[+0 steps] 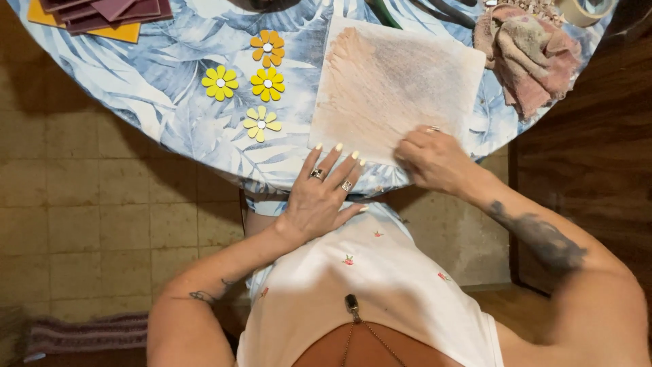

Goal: Sanding the edges of small flower-shaped mosaic tiles using a sheet of sandpaper on a table.

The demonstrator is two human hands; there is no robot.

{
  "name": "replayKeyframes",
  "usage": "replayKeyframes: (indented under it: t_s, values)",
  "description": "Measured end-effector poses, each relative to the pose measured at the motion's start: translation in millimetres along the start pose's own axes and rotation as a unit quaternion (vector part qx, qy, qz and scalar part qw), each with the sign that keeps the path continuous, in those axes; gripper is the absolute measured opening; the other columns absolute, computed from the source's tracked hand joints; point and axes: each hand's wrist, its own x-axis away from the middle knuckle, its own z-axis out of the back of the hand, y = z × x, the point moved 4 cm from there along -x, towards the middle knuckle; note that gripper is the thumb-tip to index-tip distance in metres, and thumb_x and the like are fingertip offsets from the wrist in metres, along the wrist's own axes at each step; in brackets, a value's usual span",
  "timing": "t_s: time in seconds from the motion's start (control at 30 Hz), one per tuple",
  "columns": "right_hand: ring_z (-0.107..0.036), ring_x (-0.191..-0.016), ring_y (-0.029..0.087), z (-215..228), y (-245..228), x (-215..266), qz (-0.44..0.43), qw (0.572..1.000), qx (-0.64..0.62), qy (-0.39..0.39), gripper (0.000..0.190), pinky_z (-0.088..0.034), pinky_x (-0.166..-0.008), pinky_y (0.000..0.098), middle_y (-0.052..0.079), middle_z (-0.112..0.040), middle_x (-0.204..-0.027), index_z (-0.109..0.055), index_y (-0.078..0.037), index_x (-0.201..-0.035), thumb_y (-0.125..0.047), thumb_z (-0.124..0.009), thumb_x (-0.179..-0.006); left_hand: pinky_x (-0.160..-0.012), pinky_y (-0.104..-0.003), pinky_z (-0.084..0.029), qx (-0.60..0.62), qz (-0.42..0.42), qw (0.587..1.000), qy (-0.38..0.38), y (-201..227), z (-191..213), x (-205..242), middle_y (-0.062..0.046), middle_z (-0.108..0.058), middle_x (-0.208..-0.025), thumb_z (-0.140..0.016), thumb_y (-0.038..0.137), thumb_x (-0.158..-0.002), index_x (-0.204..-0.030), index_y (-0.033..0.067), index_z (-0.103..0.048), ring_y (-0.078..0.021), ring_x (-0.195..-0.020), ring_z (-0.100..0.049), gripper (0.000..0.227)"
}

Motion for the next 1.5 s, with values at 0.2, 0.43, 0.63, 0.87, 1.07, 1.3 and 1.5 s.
replayKeyframes:
  t_s: [0.2, 0.43, 0.63, 0.87, 1.07, 1.3, 1.5]
  values:
    - [-0.05, -0.064, 0.026, -22.2, -5.5, -116.6, 0.013, 0.997, -0.062, 0.048, 0.012, -0.041, -0.055, 0.0345, 0.007, -0.044, -0.065, -0.048, -0.008, -0.071, -0.014, -0.047, -0.081, -0.097, -0.052, -0.028, -0.027, -0.006, 1.0, 0.004, 0.7, -8.4, 1.0, -0.013, -0.051, -0.11, -0.052, 0.045, -0.075, -0.109, 0.0036, -0.053, -0.0344, -0.106, -0.046, 0.053]
    - [-0.049, -0.063, 0.029, -0.3, -14.9, -71.1, 0.095, 0.992, -0.038, 0.081, 0.013, -0.04, -0.054, 0.0368, 0.008, -0.041, -0.064, -0.045, -0.008, -0.072, -0.015, -0.048, -0.081, -0.096, -0.054, -0.028, -0.038, -0.001, 0.999, 0.006, -0.9, -14.4, 4.9, -0.012, -0.05, -0.111, -0.049, 0.041, -0.078, -0.111, 0.0042, -0.052, -0.0341, -0.106, -0.046, 0.05]
    - [-0.051, -0.062, 0.024, 12.5, 4.8, -6.2, 0.05, 0.998, 0.013, -0.028, 0.008, -0.043, -0.054, 0.0316, 0.007, -0.044, -0.064, -0.048, -0.008, -0.072, -0.014, -0.049, -0.078, -0.094, -0.055, -0.028, -0.034, -0.003, 0.999, 0.01, 0.4, -15.0, 4.4, -0.013, -0.052, -0.109, -0.052, 0.042, -0.075, -0.111, 0.0029, -0.052, -0.0349, -0.105, -0.047, 0.053]
    - [-0.051, -0.062, 0.029, -12.1, -2.6, -114.7, 0.036, 0.998, -0.045, 0.012, 0.011, -0.043, -0.052, 0.0391, 0.009, -0.044, -0.066, -0.046, -0.009, -0.073, -0.018, -0.046, -0.08, -0.092, -0.056, -0.029, -0.041, -0.008, 0.999, 0.01, 0.5, -18.8, 5.8, -0.014, -0.051, -0.107, -0.044, 0.043, -0.08, -0.107, 0.0024, -0.053, -0.036, -0.103, -0.047, 0.049]
    - [-0.05, -0.062, 0.026, -2.0, -11.3, -101.0, 0.103, 0.994, 0.034, 0.01, 0.011, -0.041, -0.052, 0.0357, 0.007, -0.045, -0.065, -0.046, -0.01, -0.071, -0.018, -0.044, -0.08, -0.091, -0.057, -0.03, -0.056, -0.014, 0.998, -0.001, -0.6, -21.6, 7.4, -0.013, -0.051, -0.107, -0.041, 0.043, -0.082, -0.106, 0.003, -0.053, -0.0358, -0.102, -0.047, 0.048]
    - [-0.052, -0.07, 0.025, 21.1, 28.1, -0.2, 0.068, 0.99, 0.013, -0.121, 0.01, -0.042, -0.059, 0.0355, 0.007, -0.048, -0.07, -0.047, -0.012, -0.076, -0.021, -0.044, -0.078, -0.091, -0.057, -0.029, -0.047, -0.017, 0.999, 0.001, -0.3, -14.5, 1.8, -0.013, -0.051, -0.107, -0.044, 0.045, -0.079, -0.108, 0.0015, -0.053, -0.0356, -0.101, -0.047, 0.053]
    - [-0.054, -0.073, 0.027, 31.3, 30.2, -16.6, -0.138, 0.938, -0.3, -0.104, 0.013, -0.044, -0.064, 0.0359, 0.009, -0.05, -0.074, -0.05, -0.008, -0.084, -0.016, -0.04, -0.086, -0.091, -0.057, -0.028, -0.042, -0.018, 0.999, 0.001, 0.9, -15.2, 2.2, -0.013, -0.051, -0.109, -0.043, 0.045, -0.08, -0.109, 0.0016, -0.053, -0.0361, -0.102, -0.047, 0.053]
